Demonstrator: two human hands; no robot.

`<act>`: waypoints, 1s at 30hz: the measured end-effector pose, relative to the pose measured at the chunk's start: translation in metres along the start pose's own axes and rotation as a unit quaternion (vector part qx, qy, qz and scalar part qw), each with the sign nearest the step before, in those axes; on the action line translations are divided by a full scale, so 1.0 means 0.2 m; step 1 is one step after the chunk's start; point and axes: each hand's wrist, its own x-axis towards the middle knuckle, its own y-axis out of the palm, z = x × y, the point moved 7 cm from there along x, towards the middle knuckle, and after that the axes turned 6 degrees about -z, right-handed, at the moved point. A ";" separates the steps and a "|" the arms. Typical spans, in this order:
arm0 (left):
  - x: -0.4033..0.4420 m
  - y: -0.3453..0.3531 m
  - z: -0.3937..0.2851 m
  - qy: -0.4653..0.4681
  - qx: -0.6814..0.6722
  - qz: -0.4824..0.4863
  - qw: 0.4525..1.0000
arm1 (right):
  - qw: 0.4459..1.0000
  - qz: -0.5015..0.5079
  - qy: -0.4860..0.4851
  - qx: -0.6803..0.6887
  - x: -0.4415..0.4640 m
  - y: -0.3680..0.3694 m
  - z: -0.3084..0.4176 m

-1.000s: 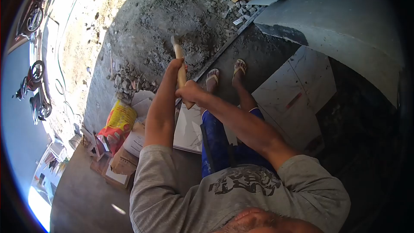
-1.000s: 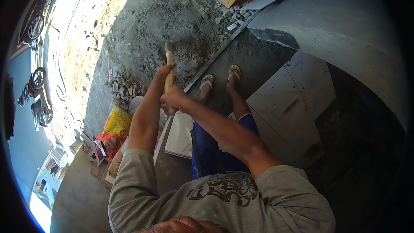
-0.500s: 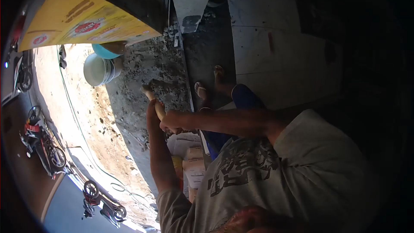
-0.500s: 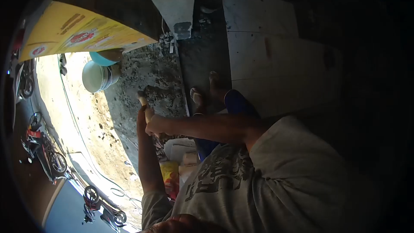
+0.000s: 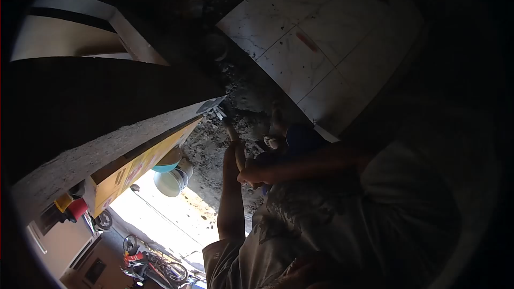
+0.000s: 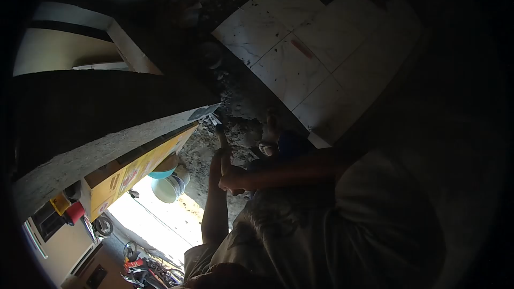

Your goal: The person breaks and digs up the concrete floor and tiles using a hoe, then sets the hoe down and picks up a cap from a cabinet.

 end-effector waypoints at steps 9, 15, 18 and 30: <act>0.64 0.68 -0.22 -0.162 -0.120 0.159 0.967 | 0.975 -0.162 0.000 0.151 0.00 -0.67 -0.07; 1.09 1.15 -0.17 -0.220 -0.118 0.273 0.929 | 0.962 -0.220 -0.087 0.137 0.11 -1.05 -0.24; 1.18 1.31 -0.18 -0.280 -0.095 0.256 0.920 | 0.915 -0.239 0.006 0.324 -0.04 -1.15 -0.12; 1.16 1.53 0.03 -0.386 0.125 0.256 0.877 | 0.773 -0.239 0.000 0.587 -0.20 -1.21 -0.18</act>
